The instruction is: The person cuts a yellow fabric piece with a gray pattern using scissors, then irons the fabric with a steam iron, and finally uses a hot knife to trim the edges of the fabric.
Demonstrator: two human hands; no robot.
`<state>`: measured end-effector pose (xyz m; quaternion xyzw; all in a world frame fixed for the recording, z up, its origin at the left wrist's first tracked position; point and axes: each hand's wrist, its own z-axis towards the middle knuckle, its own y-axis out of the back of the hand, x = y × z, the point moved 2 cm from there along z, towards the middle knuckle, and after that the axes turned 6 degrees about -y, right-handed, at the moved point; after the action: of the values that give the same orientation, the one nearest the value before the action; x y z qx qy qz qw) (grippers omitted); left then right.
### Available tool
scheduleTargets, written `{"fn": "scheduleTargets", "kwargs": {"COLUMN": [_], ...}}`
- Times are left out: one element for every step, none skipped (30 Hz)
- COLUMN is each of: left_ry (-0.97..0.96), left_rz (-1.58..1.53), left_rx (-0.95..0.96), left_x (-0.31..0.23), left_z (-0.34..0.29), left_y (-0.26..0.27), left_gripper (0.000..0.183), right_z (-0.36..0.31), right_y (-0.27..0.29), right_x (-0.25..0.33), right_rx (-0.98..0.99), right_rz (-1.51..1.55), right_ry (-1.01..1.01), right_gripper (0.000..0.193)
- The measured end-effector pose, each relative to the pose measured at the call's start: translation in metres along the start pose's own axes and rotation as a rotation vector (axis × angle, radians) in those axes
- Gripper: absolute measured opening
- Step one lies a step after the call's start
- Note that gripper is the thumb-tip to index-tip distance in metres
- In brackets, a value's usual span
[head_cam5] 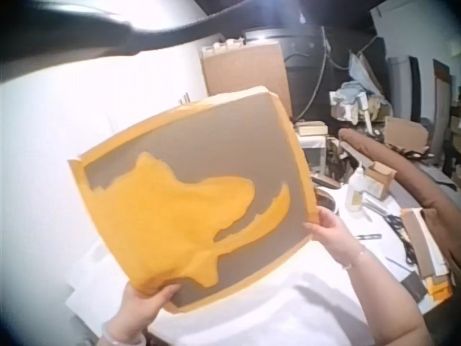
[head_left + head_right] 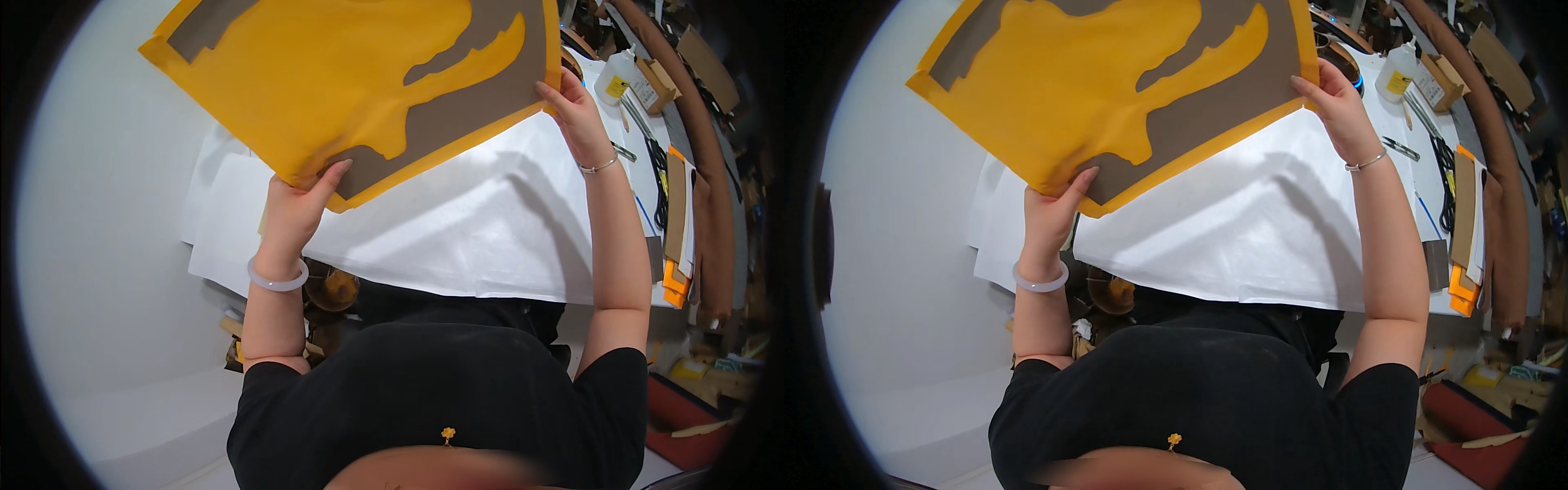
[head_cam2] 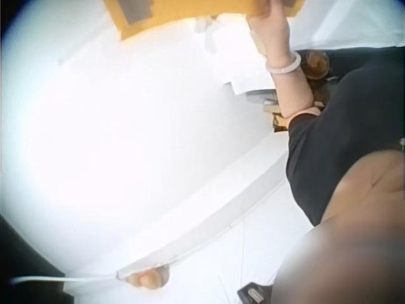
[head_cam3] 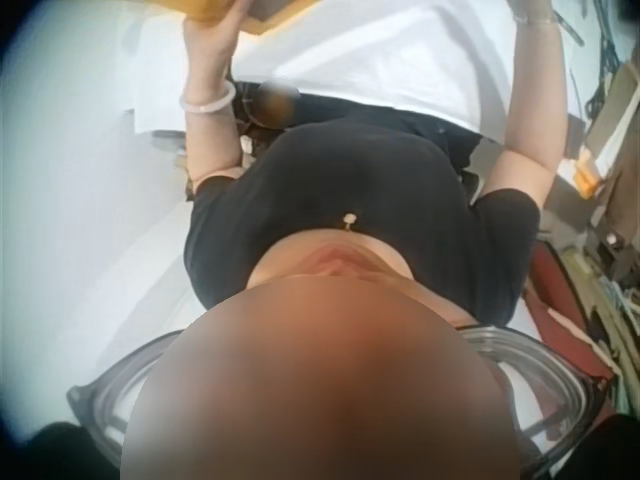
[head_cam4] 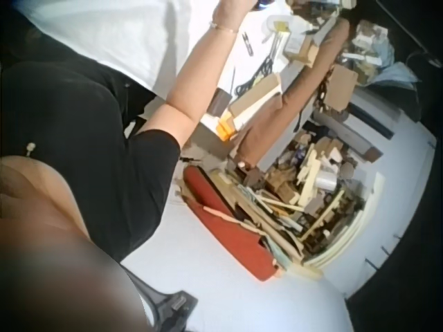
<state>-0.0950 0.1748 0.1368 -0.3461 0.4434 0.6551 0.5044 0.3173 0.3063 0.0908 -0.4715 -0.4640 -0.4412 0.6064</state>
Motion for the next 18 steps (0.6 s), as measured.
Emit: {"fn": "scheduleTargets", "kwargs": {"left_ry": [0.005, 0.009, 0.012, -0.003, -0.024, -0.046, -0.051, -0.001, 0.051, 0.004, 0.02, -0.031, -0.072, -0.035, 0.001, 0.04, -0.085, -0.016], "left_rz": [-0.002, -0.007, -0.012, -0.104, -0.195, -0.286, -0.351, -0.499, -0.654, -0.838, -1.105, -1.191, -1.193, -1.057, -0.933, -0.764, -0.575, -0.472], "left_rx": [0.004, 0.009, 0.014, -0.002, -0.019, -0.036, 0.013, -0.041, -0.089, -0.136, 0.131, 0.394, 0.48, 0.461, 0.446, 0.419, 0.557, 0.662], "left_x": [-0.002, -0.004, -0.006, -0.009, -0.014, -0.018, -0.009, -0.012, -0.013, -0.02, -0.035, -0.042, -0.048, -0.06, -0.072, -0.109, -0.109, -0.12], "left_z": [-0.001, 0.0, 0.001, 0.003, 0.007, 0.01, 0.012, 0.015, 0.018, 0.026, 0.036, 0.047, 0.056, 0.062, 0.071, 0.075, 0.084, 0.1], "left_y": [0.002, 0.004, 0.005, 0.008, 0.011, 0.014, 0.027, 0.042, 0.054, 0.065, 0.082, 0.094, 0.11, 0.124, 0.135, 0.141, 0.117, 0.112], "left_gripper": [0.033, 0.034, 0.036, 0.039, 0.042, 0.046, 0.057, 0.063, 0.071, 0.092, 0.108, 0.115, 0.121, 0.122, 0.123, 0.124, 0.107, 0.097], "right_z": [-0.001, -0.001, -0.001, -0.003, -0.003, -0.004, -0.005, -0.005, -0.009, -0.011, -0.013, -0.016, -0.019, -0.02, -0.022, -0.022, -0.025, -0.025], "right_y": [0.002, 0.003, 0.002, 0.001, 0.0, 0.0, 0.0, -0.002, -0.001, 0.0, 0.001, 0.003, 0.005, 0.006, 0.008, 0.004, 0.01, 0.014], "right_x": [-0.001, -0.001, 0.0, 0.0, 0.003, 0.003, 0.002, 0.0, 0.001, 0.002, 0.003, 0.003, 0.007, 0.011, 0.016, 0.018, 0.023, 0.027], "right_rx": [0.002, 0.004, 0.004, 0.004, 0.006, 0.018, 0.029, 0.045, 0.05, 0.05, 0.051, 0.043, 0.054, 0.078, 0.093, 0.129, 0.14, 0.161], "right_rz": [0.012, 0.022, 0.013, 0.003, -0.006, -0.003, 0.001, 0.009, -0.003, -0.013, -0.016, -0.03, -0.038, -0.047, -0.066, -0.045, -0.129, -0.182], "right_ry": [-0.004, -0.007, -0.018, -0.029, -0.034, -0.036, -0.038, -0.037, -0.053, -0.059, -0.066, -0.078, -0.079, -0.072, -0.068, -0.057, -0.065, -0.069], "right_gripper": [0.045, 0.045, 0.045, 0.044, 0.044, 0.044, 0.044, 0.044, 0.043, 0.043, 0.043, 0.043, 0.043, 0.043, 0.043, 0.043, 0.043, 0.044]}}
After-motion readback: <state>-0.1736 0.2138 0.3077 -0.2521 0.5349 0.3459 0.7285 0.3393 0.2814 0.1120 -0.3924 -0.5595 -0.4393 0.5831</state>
